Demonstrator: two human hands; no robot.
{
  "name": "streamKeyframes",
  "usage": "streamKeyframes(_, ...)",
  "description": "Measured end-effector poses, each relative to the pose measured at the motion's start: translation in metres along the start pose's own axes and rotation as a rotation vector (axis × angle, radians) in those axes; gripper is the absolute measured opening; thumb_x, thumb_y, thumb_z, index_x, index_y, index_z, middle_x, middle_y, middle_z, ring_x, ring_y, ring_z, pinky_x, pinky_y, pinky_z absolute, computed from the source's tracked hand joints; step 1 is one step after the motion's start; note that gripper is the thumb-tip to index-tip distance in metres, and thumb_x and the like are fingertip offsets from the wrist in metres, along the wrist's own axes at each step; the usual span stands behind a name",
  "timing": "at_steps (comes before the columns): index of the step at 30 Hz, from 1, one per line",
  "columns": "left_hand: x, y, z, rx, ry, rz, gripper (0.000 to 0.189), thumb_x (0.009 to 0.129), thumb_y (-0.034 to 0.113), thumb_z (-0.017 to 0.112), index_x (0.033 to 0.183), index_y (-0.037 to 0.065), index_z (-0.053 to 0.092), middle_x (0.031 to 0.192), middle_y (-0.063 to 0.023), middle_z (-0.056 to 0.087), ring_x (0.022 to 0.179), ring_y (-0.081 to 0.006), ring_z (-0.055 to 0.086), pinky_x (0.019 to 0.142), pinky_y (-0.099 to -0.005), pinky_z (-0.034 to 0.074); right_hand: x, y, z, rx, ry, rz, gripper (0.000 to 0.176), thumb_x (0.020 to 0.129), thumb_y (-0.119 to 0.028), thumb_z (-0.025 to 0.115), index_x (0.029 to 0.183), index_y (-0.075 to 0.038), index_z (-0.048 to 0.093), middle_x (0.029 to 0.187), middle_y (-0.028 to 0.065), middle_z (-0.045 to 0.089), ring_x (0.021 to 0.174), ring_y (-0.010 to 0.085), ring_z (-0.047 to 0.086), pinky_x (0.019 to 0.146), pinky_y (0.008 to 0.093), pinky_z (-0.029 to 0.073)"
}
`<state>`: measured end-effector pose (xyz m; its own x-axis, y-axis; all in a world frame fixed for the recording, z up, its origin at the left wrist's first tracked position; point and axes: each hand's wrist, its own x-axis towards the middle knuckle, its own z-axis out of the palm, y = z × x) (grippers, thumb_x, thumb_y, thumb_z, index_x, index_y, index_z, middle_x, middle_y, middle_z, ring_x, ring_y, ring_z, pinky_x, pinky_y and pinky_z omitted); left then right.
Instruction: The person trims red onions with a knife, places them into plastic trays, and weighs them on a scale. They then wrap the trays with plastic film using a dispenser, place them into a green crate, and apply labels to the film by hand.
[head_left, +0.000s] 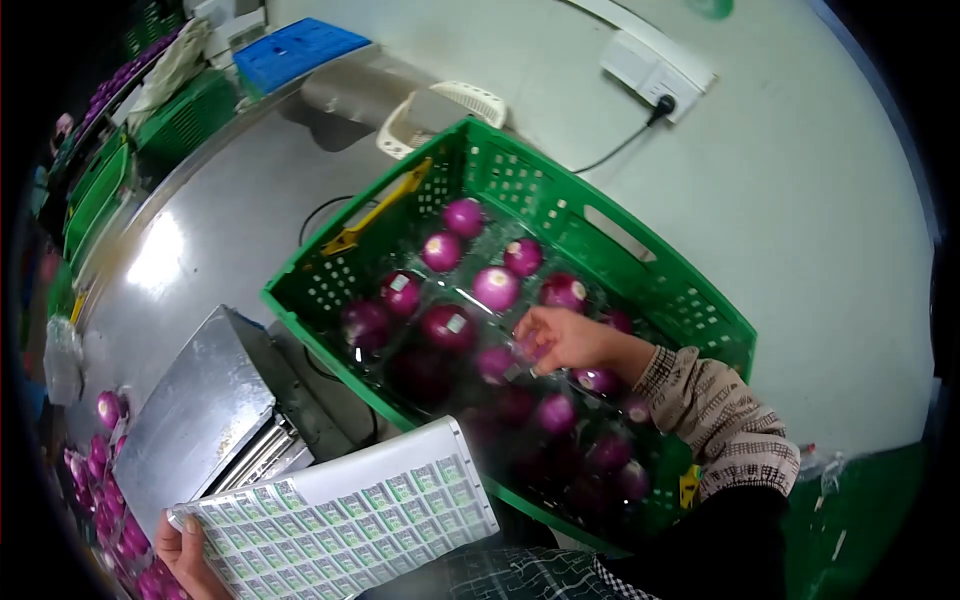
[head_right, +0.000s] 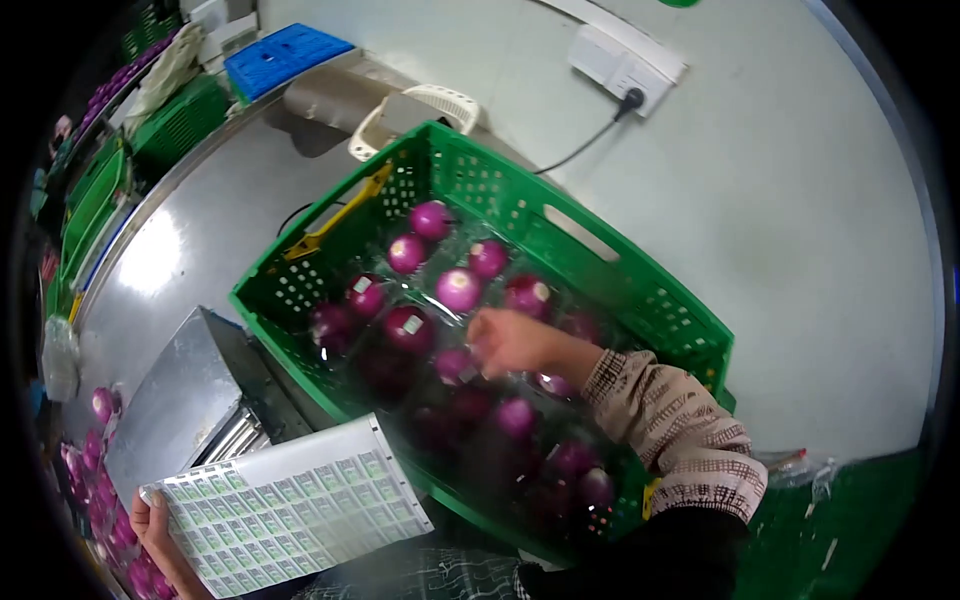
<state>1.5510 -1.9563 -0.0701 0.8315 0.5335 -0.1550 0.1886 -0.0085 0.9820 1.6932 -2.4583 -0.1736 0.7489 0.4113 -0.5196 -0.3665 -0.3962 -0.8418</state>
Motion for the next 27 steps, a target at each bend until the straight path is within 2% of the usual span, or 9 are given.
streamKeyframes(3,-0.009,0.008,0.022,-0.037,0.003,0.034,0.012,0.088,0.013,0.062,0.088,0.002,0.06,0.074,-0.0037,0.062,0.062,-0.0068,0.055,0.06,-0.0205,0.044,-0.042,0.014,0.011,-0.131,0.073,0.082,0.049,0.064,0.011,0.066,0.11,0.0,0.052,0.099,0.009,0.057,0.091,0.0171,0.057,0.074,0.0297,0.05)
streamKeyframes(7,-0.006,0.015,0.024,0.039,-0.276,0.074,0.012,0.087,0.011,0.063,0.086,0.0,0.06,0.076,-0.0037,0.063,0.066,-0.0078,0.056,0.064,-0.0215,0.045,-0.081,0.02,0.021,-0.321,0.061,0.182,0.046,0.065,0.012,0.062,0.108,-0.001,0.052,0.106,0.0114,0.054,0.091,0.0175,0.056,0.07,0.0298,0.051)
streamKeyframes(12,-0.017,0.023,0.043,-0.013,-0.45,0.077,0.011,0.086,0.007,0.061,0.093,-0.001,0.063,0.08,-0.0037,0.065,0.069,-0.0086,0.057,0.066,-0.0226,0.045,-0.082,0.07,0.032,-0.582,0.212,-0.207,0.049,0.065,0.011,0.064,0.111,-0.003,0.052,0.123,0.015,0.044,0.094,0.0235,0.058,0.075,0.0337,0.053)
streamKeyframes(14,-0.028,0.024,0.061,0.149,-0.255,0.165,0.012,0.082,0.009,0.066,0.077,0.0,0.061,0.068,0.001,0.056,0.061,-0.0048,0.048,0.057,-0.0226,0.038,-0.084,0.077,0.03,-0.656,0.3,-0.463,0.052,0.065,0.01,0.068,0.113,-0.004,0.052,0.124,0.0153,0.044,0.097,0.024,0.059,0.077,0.0342,0.053)
streamKeyframes(16,-0.021,0.025,0.058,0.099,-0.454,0.045,0.008,0.082,0.005,0.067,0.083,-0.002,0.065,0.076,-0.0006,0.061,0.068,-0.005,0.051,0.061,-0.0214,0.04,-0.09,0.053,0.03,-0.807,0.427,-0.398,0.051,0.066,0.0,0.074,0.113,-0.004,0.055,0.118,0.0152,0.05,0.1,0.0267,0.059,0.081,0.0363,0.052)
streamKeyframes(18,-0.026,0.031,0.069,0.089,-0.531,0.174,0.01,0.083,0.0,0.067,0.091,-0.004,0.067,0.085,-0.002,0.064,0.076,-0.006,0.056,0.065,-0.0212,0.044,-0.097,0.012,0.032,-0.787,0.494,-0.273,0.052,0.069,-0.015,0.08,0.114,-0.002,0.058,0.109,0.0168,0.057,0.101,0.034,0.058,0.086,0.0387,0.05)
streamKeyframes(20,-0.04,0.045,0.083,0.019,-0.574,0.198,0.013,0.083,-0.001,0.067,0.096,-0.005,0.068,0.088,-0.0021,0.065,0.077,-0.0069,0.059,0.068,-0.0215,0.047,-0.109,-0.071,0.076,-0.238,0.455,-0.466,0.046,0.074,-0.016,0.078,0.114,-0.002,0.059,0.105,0.0134,0.058,0.094,0.0275,0.062,0.083,0.0344,0.051)
streamKeyframes(22,-0.047,0.044,0.087,0.001,-0.626,0.195,0.011,0.084,0.0,0.067,0.094,-0.005,0.068,0.086,-0.0029,0.066,0.076,-0.0072,0.061,0.067,-0.0213,0.048,-0.126,-0.127,0.119,-0.384,0.316,-0.707,0.046,0.076,-0.016,0.077,0.115,-0.001,0.058,0.102,0.0124,0.059,0.091,0.0242,0.062,0.079,0.0334,0.052)
streamKeyframes(27,-0.06,0.041,0.087,-0.022,-0.666,0.251,0.008,0.082,0.002,0.071,0.086,-0.005,0.067,0.076,-0.0009,0.061,0.066,-0.0055,0.055,0.057,-0.0208,0.042,-0.127,-0.124,0.153,-0.308,0.227,-0.595,0.038,0.079,-0.009,0.07,0.114,0.0,0.059,0.094,0.0127,0.061,0.08,0.0245,0.063,0.071,0.0339,0.052)
